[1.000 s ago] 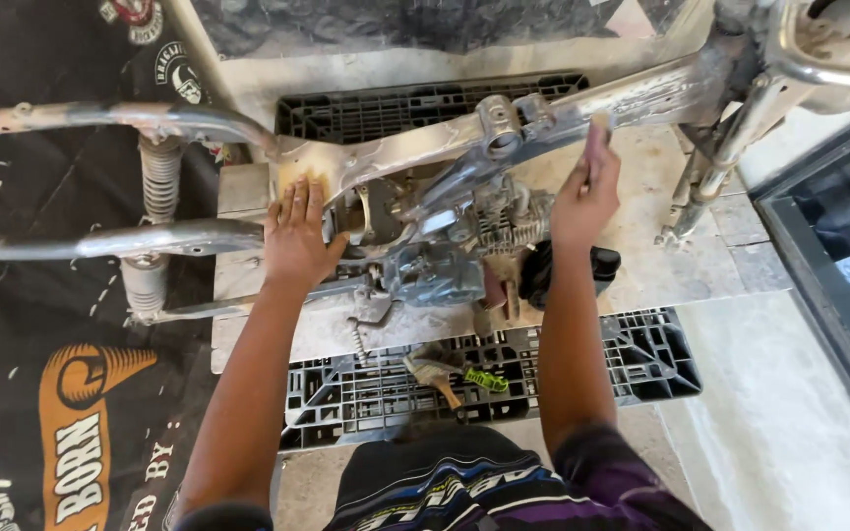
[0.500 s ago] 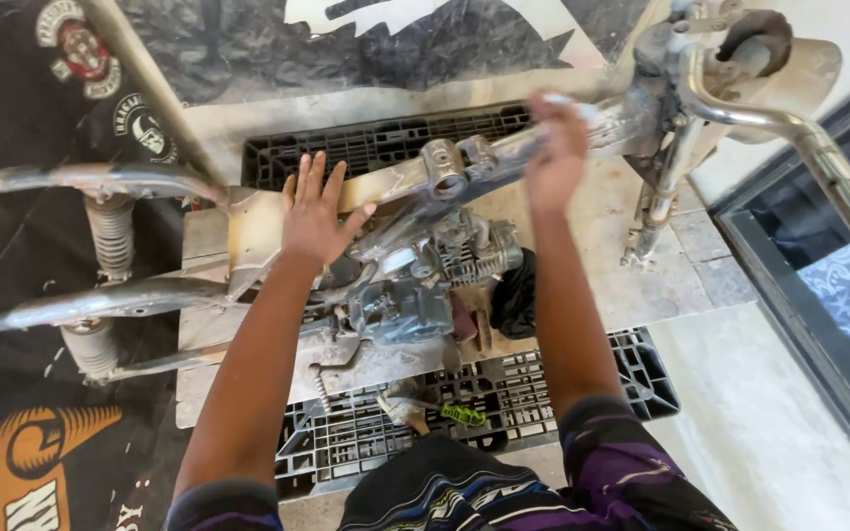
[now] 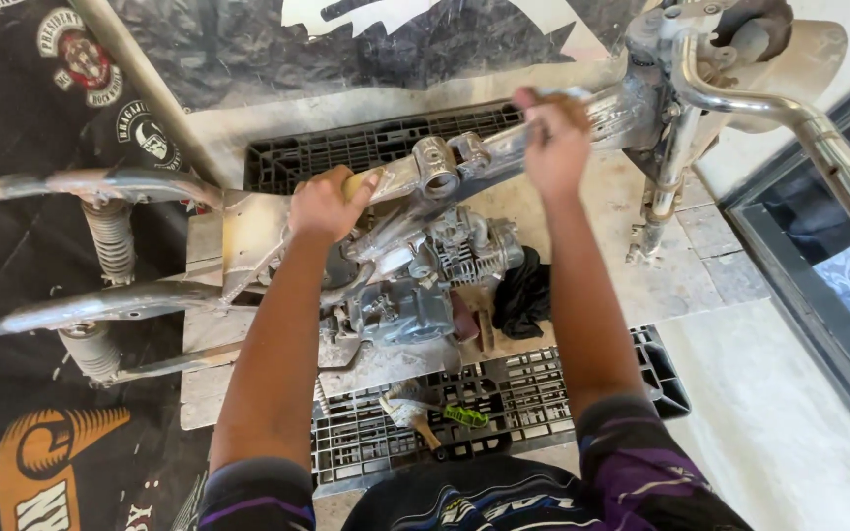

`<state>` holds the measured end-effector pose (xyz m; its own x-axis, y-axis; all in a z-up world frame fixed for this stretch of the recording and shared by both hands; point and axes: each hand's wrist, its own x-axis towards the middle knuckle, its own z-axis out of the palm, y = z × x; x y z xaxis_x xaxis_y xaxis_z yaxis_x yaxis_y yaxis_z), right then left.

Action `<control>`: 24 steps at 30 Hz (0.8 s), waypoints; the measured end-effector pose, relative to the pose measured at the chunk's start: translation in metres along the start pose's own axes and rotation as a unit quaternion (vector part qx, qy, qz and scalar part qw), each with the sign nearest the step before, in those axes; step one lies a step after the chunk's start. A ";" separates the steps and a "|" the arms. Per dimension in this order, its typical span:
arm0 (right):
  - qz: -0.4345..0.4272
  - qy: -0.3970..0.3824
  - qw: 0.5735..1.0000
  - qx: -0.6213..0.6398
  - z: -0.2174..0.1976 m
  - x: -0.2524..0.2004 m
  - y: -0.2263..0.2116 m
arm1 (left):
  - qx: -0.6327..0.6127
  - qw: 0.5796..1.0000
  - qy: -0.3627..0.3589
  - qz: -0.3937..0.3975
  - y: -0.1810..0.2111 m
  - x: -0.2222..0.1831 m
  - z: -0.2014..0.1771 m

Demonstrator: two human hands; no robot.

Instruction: The person scrubs a motorcycle frame with a sponge, focusing on the central and upper sections. They move the sponge along the metal tubes and joints, removing dirt and grime from the surface.

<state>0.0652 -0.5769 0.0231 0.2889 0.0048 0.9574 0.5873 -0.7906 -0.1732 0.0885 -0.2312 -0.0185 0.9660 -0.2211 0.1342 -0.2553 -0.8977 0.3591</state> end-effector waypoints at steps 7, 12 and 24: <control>-0.013 -0.051 0.999 0.003 0.022 -0.043 0.065 | 0.004 1.000 0.021 -0.008 -0.017 0.002 0.012; 0.015 -0.015 0.992 -0.122 0.000 -0.033 0.080 | 0.013 0.999 0.016 -0.030 -0.009 0.001 0.008; 0.025 -0.014 0.994 -0.109 -0.062 -0.027 0.062 | 0.004 0.999 0.008 -0.032 -0.022 0.014 0.025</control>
<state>0.0471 -0.6645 0.0011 0.3366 -0.0222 0.9414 0.3958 -0.9038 -0.1629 0.1087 -0.2240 -0.0471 0.9794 -0.1575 0.1262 -0.1931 -0.9131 0.3592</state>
